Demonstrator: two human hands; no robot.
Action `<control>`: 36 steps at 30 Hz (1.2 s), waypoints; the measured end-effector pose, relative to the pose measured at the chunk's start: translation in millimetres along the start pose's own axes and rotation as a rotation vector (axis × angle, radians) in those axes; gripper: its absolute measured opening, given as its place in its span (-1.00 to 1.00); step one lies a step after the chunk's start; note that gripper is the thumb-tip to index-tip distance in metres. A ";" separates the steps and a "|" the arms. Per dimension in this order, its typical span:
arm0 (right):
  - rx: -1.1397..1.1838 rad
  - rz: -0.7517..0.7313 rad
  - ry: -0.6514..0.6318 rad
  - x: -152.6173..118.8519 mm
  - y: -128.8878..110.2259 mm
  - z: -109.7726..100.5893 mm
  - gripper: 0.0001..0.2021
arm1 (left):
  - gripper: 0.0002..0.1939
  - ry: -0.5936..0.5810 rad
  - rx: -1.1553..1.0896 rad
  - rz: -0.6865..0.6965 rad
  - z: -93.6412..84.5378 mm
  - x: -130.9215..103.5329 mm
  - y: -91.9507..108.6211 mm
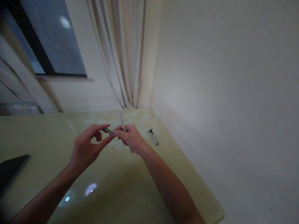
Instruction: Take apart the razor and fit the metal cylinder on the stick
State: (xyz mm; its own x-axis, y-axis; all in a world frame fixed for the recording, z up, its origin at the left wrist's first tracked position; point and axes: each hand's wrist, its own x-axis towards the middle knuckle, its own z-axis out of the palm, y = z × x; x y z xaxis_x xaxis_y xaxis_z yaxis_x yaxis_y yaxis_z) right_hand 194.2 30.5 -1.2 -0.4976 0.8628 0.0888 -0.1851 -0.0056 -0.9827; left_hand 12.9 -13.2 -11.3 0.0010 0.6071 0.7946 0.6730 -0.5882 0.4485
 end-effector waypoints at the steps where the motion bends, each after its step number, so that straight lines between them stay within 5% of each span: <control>1: 0.002 -0.003 0.000 -0.8 -0.7 0.4 -0.76 | -0.67 0.008 0.001 0.005 -0.5 -0.1 -0.1; 12: 0.112 -0.002 0.087 -1.9 -5.4 0.5 -0.72 | -0.80 -0.021 -0.131 0.062 -9.8 1.2 -1.4; 20: 0.200 -0.041 0.102 -4.1 -8.3 -1.0 -0.67 | -0.82 -0.160 -0.264 0.096 -17.3 5.2 3.2; 25: 0.217 -0.029 0.052 -7.1 -11.1 0.5 -0.66 | -0.59 -0.199 -0.284 -0.056 -17.0 4.4 2.2; 36: 0.292 0.070 -0.016 -9.9 -10.9 8.7 -0.59 | -0.57 -0.226 -0.223 0.021 -9.8 -0.5 5.0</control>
State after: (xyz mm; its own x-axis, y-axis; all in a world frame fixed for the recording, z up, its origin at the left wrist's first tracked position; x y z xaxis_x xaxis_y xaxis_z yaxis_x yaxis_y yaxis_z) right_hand 193.8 17.6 10.0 -0.5310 0.8469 0.0273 -0.3842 -0.2119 -0.8986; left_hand 9.0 -21.7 -5.5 0.1943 0.6826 0.7045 0.4925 -0.6890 0.5317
